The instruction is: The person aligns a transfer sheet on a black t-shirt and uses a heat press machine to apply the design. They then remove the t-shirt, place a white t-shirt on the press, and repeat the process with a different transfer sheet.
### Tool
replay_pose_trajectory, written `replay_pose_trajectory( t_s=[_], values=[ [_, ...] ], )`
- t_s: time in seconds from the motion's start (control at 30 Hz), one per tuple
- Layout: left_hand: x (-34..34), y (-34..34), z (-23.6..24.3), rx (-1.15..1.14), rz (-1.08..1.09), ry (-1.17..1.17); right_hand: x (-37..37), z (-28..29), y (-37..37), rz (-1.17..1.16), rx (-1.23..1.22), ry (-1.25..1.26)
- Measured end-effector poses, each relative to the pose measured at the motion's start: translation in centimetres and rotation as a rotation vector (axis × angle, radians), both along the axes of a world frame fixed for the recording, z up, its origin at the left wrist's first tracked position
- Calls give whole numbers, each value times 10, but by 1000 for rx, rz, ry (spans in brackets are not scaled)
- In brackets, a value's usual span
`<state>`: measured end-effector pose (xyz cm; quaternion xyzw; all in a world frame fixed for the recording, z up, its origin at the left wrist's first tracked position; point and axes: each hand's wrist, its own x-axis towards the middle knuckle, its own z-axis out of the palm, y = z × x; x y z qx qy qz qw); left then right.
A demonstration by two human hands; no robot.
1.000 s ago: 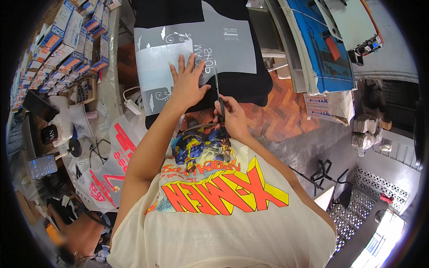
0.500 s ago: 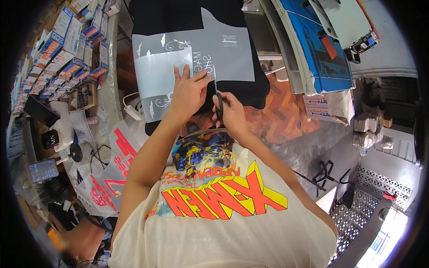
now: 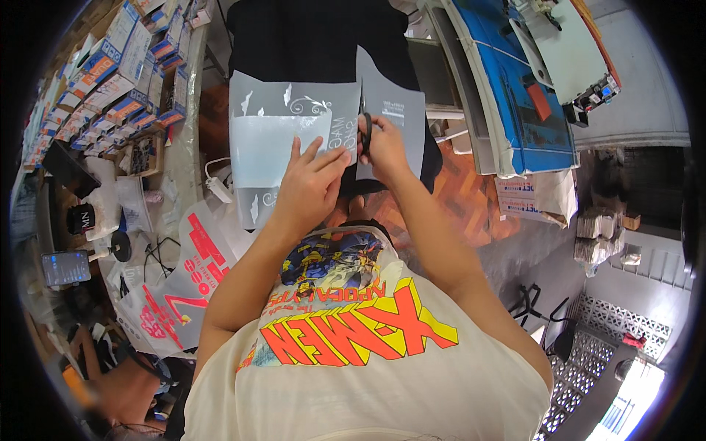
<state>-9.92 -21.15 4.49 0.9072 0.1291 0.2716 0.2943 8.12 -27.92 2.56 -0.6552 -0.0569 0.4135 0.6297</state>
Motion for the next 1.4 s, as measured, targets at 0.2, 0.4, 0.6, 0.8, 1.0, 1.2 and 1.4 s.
replay_pose_trajectory(
  t_s=[0.2, 0.4, 0.6, 0.8, 1.0, 1.2, 1.4],
  values=[
    [-7, 2, -8, -125, 29, 25, 18, 10, 21, 12, -4, 11],
    [-10, -2, -11, -205, 11, 36, 31, 3, 30, 28, 13, -8],
    [-13, 1, -23, -162, -7, 115, 45, 4, 36, 49, -22, -42],
    [-13, 8, -34, -142, 103, 185, 57, 13, 41, 74, 12, -46],
    [-6, 17, -50, -34, 62, 219, 95, 16, 48, -77, 112, -107],
    [8, 33, -57, 18, 49, 179, 109, 35, 42, 139, -53, -697],
    [81, 9, -22, 301, -135, 63, 87, 17, 78, 733, -48, -1446]
  ],
)
